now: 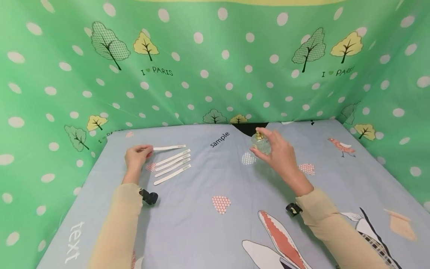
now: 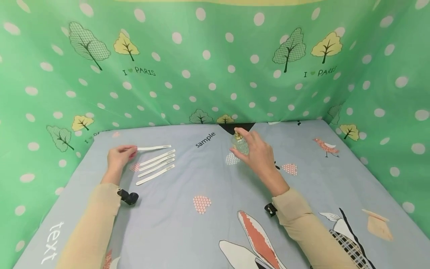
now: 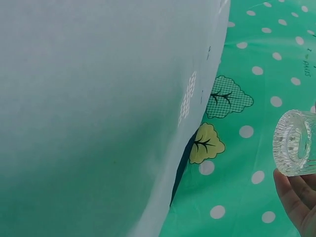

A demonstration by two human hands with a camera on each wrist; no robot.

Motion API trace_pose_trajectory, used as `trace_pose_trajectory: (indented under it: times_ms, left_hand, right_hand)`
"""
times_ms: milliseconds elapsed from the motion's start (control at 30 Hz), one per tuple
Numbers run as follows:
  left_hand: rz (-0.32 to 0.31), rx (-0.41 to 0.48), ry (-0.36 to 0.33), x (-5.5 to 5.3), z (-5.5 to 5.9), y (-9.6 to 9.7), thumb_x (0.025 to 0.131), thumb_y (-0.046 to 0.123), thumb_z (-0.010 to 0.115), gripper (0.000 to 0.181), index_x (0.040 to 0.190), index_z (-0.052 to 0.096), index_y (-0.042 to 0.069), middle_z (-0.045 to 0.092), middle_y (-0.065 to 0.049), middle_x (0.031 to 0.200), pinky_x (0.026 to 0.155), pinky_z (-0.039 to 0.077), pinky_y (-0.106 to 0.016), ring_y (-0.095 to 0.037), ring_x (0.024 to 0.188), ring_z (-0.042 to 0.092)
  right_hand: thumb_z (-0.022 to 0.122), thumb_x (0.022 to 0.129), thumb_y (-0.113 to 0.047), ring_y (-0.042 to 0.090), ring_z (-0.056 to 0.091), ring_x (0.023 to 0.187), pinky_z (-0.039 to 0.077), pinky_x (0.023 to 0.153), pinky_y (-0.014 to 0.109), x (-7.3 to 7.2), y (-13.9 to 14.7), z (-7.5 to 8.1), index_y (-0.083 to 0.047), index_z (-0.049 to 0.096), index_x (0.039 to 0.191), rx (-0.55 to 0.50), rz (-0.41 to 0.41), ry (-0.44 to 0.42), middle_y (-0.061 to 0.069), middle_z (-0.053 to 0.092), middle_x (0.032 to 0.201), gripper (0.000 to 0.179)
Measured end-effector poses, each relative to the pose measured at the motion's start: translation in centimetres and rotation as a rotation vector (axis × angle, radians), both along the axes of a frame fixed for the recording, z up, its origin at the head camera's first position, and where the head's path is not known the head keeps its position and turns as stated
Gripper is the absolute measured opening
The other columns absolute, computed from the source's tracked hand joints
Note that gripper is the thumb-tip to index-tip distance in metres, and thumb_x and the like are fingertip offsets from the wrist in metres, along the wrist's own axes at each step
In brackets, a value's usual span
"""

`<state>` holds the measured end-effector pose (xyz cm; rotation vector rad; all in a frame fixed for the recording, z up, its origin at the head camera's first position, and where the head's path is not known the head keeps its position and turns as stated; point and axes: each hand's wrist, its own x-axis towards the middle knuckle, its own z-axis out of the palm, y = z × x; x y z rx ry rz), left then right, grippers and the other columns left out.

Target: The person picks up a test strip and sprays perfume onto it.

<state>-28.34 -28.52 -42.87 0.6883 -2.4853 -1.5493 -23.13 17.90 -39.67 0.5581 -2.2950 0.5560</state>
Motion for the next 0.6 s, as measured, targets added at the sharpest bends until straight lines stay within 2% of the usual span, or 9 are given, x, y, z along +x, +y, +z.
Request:
trace_pose_trajectory:
  times_ms: [167, 233, 333, 467, 600]
  left_hand:
    - [-0.057, -0.050, -0.036, 1.1, -1.0, -0.7, 0.094, 0.019, 0.068, 0.036, 0.123, 0.067, -0.002, 0.076, -0.010, 0.096, 0.067, 0.057, -0.014, 0.003, 0.069, 0.065]
    - [-0.083, -0.083, -0.050, 1.7, -1.2, -0.7, 0.093, 0.018, 0.068, 0.035, 0.121, 0.067, -0.003, 0.076, -0.014, 0.099, 0.065, 0.056, -0.015, 0.001, 0.069, 0.065]
    - [-0.123, -0.132, -0.082, 2.5, -1.2, -0.6, 0.092, 0.018, 0.069, 0.034, 0.118, 0.068, -0.004, 0.075, -0.017, 0.102, 0.064, 0.056, -0.016, -0.001, 0.069, 0.065]
    - [-0.208, -0.174, -0.115, 3.3, -0.6, -0.5, 0.091, 0.018, 0.071, 0.033, 0.114, 0.069, -0.006, 0.074, -0.019, 0.104, 0.065, 0.055, -0.018, -0.002, 0.068, 0.065]
    - [-0.301, -0.277, -0.131, 3.7, 0.3, -0.5, 0.086, 0.019, 0.076, 0.032, 0.108, 0.072, -0.003, 0.075, -0.014, 0.095, 0.067, 0.050, -0.022, -0.008, 0.072, 0.064]
  right_hand:
    - [0.087, 0.076, -0.032, 0.013, 0.035, 0.058, 0.028, 0.043, 0.022, 0.5, 0.0, 0.0, -0.021, 0.049, 0.137, 0.004, 0.001, 0.013, 0.010, 0.058, 0.086, 0.073]
    - [0.087, 0.075, -0.032, 0.013, 0.036, 0.058, 0.028, 0.043, 0.022, 0.8, 0.1, -0.1, -0.021, 0.049, 0.137, 0.005, -0.001, 0.019, 0.010, 0.059, 0.087, 0.073]
    - [0.088, 0.074, -0.031, 0.015, 0.041, 0.058, 0.029, 0.043, 0.021, 1.2, 0.3, -0.1, -0.020, 0.049, 0.137, 0.002, -0.004, 0.024, 0.010, 0.061, 0.091, 0.074]
    - [0.089, 0.073, -0.029, 0.018, 0.049, 0.060, 0.030, 0.043, 0.021, 1.5, 0.3, 0.0, -0.019, 0.049, 0.136, -0.008, -0.003, 0.036, 0.011, 0.064, 0.097, 0.075]
    - [0.089, 0.074, -0.028, 0.019, 0.050, 0.061, 0.030, 0.043, 0.020, 1.3, 0.0, 0.3, -0.019, 0.049, 0.137, -0.012, 0.011, 0.056, 0.011, 0.065, 0.099, 0.075]
